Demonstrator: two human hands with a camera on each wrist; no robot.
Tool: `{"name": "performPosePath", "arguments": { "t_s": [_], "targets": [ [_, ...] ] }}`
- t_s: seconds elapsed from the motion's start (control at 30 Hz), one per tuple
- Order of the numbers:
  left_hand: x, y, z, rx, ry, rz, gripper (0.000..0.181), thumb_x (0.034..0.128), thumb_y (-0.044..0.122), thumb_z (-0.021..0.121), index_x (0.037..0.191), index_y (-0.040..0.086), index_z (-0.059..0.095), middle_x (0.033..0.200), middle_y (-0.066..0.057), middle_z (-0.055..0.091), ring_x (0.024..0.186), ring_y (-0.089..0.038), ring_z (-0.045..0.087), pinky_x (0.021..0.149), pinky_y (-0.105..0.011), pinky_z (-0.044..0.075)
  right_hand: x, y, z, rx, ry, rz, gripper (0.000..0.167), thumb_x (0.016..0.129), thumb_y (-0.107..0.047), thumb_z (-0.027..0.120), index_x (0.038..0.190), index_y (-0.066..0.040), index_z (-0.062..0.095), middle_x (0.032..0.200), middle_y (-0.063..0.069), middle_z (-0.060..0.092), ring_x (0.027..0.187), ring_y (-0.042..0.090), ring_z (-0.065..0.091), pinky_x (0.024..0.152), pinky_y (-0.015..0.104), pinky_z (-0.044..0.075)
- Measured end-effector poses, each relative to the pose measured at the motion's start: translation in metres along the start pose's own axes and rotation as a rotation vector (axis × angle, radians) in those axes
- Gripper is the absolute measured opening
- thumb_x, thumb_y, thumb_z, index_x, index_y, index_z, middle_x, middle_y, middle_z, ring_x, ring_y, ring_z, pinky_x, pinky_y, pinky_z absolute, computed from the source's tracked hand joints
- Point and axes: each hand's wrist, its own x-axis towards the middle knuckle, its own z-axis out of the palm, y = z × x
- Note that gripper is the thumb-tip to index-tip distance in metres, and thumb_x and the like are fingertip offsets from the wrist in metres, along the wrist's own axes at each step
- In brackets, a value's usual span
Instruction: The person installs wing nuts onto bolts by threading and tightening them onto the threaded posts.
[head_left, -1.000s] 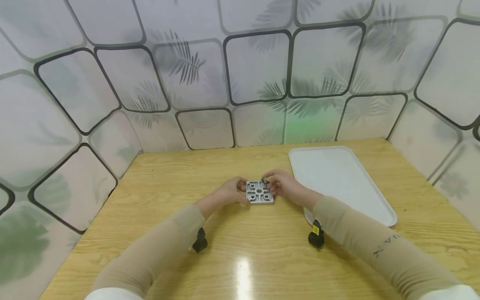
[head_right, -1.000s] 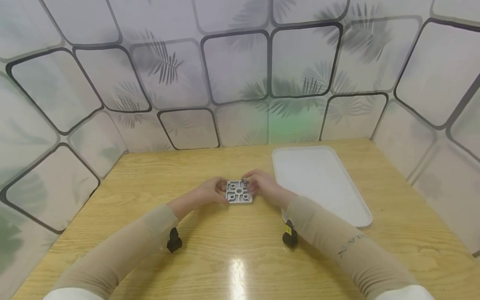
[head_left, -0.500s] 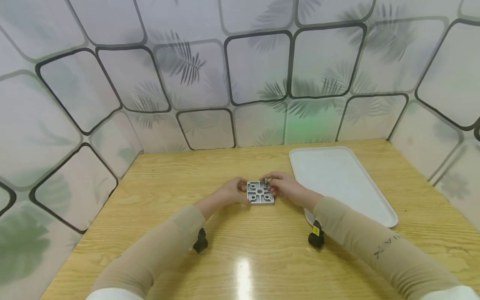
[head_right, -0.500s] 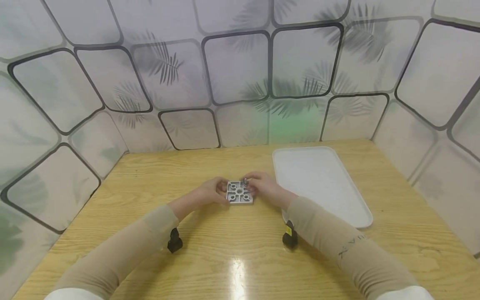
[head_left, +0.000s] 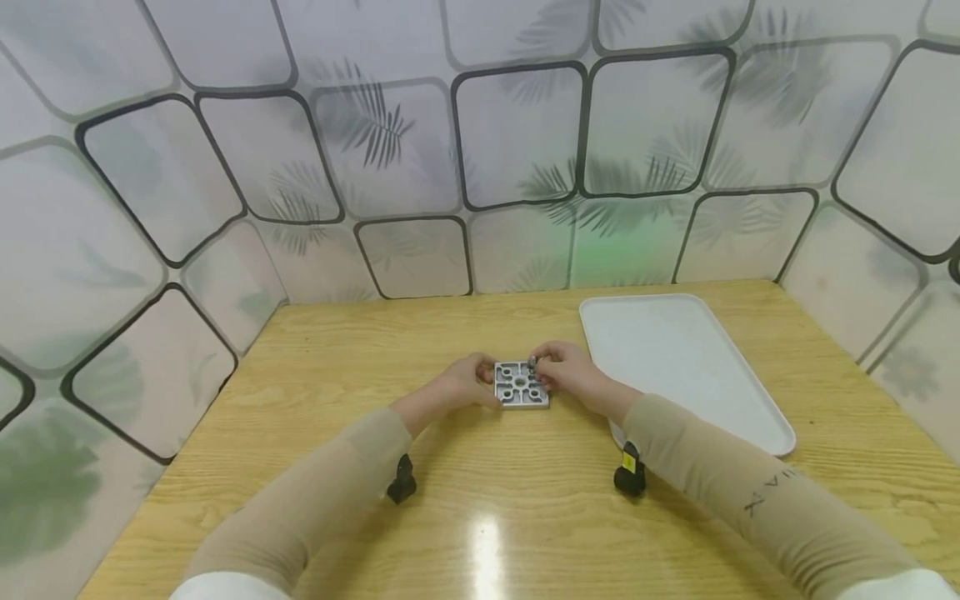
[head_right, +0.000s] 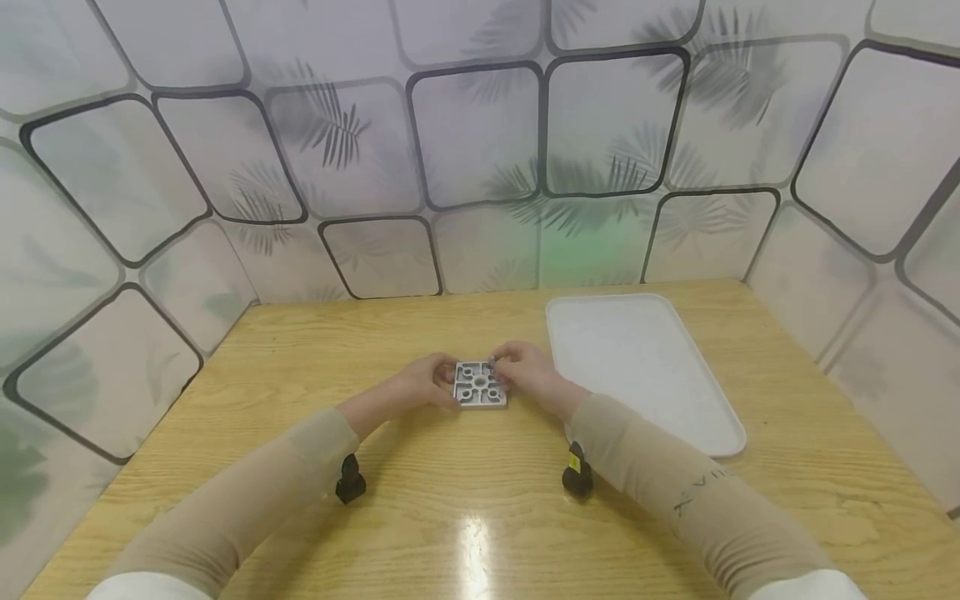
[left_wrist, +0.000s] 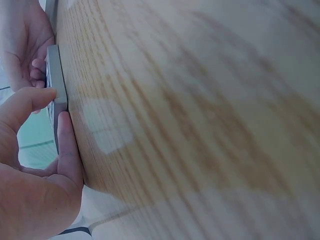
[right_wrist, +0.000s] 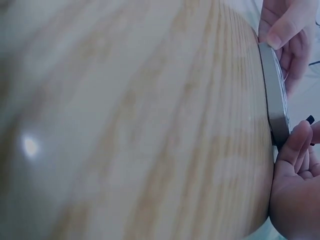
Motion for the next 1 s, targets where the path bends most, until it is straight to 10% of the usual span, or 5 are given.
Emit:
{"name": "performPosePath", "arguments": {
  "t_s": [0.73, 1.0],
  "targets": [
    [-0.0016, 0.0013, -0.0001, -0.008, -0.009, 0.008, 0.080, 0.0794, 0.004, 0.088, 0.150, 0.000, 0.051, 0.118, -0.009, 0.060, 0.105, -0.019, 0.054, 0.092, -0.027, 0.047, -0.0046, -0.0040, 0.0056, -0.123, 0.100, 0.002, 0.024, 0.098, -0.009, 0.073, 0.115, 0.003, 0.062, 0.082, -0.001, 0.063, 0.073, 0.008, 0.058, 0.067, 0.018, 0.054],
    [-0.0039, 0.0022, -0.0009, -0.049, -0.010, 0.008, 0.081, 0.0798, 0.000, 0.087, 0.152, -0.001, 0.050, 0.118, -0.009, 0.060, 0.104, -0.019, 0.054, 0.088, -0.023, 0.048, -0.0063, -0.0058, -0.0043, 0.071, -0.064, 0.007, 0.046, 0.097, -0.004, 0.050, 0.141, 0.011, 0.049, 0.098, 0.004, 0.057, 0.081, 0.010, 0.055, 0.072, 0.019, 0.055]
  ]
}}
